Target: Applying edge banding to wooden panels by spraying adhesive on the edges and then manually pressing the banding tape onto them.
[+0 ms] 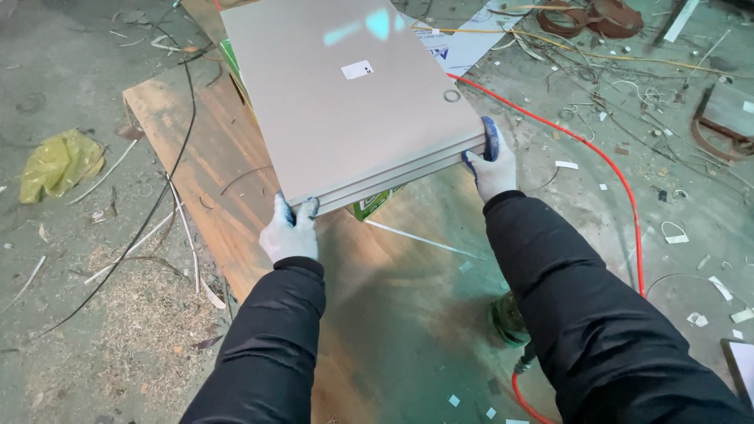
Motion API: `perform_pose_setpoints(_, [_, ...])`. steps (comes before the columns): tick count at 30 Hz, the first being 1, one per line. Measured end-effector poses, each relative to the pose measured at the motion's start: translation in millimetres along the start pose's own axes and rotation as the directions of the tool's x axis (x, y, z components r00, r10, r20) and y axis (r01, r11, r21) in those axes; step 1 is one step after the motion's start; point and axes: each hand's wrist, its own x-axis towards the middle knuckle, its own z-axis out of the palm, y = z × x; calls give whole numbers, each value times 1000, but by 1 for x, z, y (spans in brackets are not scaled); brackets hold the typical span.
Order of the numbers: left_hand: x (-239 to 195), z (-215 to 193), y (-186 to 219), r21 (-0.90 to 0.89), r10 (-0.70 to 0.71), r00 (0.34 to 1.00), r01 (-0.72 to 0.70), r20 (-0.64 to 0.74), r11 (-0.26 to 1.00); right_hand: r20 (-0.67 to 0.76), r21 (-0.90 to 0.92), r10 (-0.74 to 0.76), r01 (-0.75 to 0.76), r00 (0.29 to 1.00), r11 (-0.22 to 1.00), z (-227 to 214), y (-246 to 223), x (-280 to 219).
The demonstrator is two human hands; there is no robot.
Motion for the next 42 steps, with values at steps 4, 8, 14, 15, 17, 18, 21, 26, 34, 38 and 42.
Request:
perform_pose_setpoints(4, [-4, -16, 18, -185, -16, 997, 30, 73, 982, 50, 33, 11, -13, 999, 999, -1, -17, -6])
perform_pose_setpoints(8, [-4, -16, 1, -318, -33, 993, 69, 117, 946, 35, -39, 87, -85, 996, 996, -4, 8, 2])
perform_pose_setpoints(14, [-7, 2, -20, -263, -55, 991, 87, 124, 961, 0, 70, 185, -184, 983, 980, -24, 66, 14])
perform_pose_setpoints(15, [-7, 4, -22, -262, -54, 991, 85, 124, 961, -1, 71, 185, -185, 983, 980, -26, 75, 15])
perform_pose_setpoints(17, [-8, 9, -25, -230, -89, 992, 108, 90, 967, -17, 169, 234, -228, 972, 959, -29, 93, 19])
perform_pose_setpoints(18, [-8, 10, -25, -230, -87, 992, 106, 89, 967, -17, 171, 232, -226, 972, 959, -27, 93, 19])
perform_pose_setpoints(21, [-8, 12, -29, -181, -60, 995, 74, 82, 981, -37, 219, 219, -206, 975, 954, -23, 101, 17])
perform_pose_setpoints(26, [-9, 14, -32, -65, -35, 996, 40, 76, 997, -37, 239, 198, -184, 979, 953, -22, 104, 17])
perform_pose_setpoints(34, [-3, 23, -44, 74, 12, 997, -17, 71, 997, -63, 240, 185, -165, 981, 957, -21, 92, 12])
perform_pose_setpoints(38, [0, 28, -53, 97, 11, 997, -19, 73, 995, -74, 188, 172, -156, 982, 970, -25, 99, 16])
perform_pose_setpoints(42, [-6, 22, -45, 83, 14, 997, -20, 78, 996, -82, 173, 178, -162, 981, 971, -19, 72, 6])
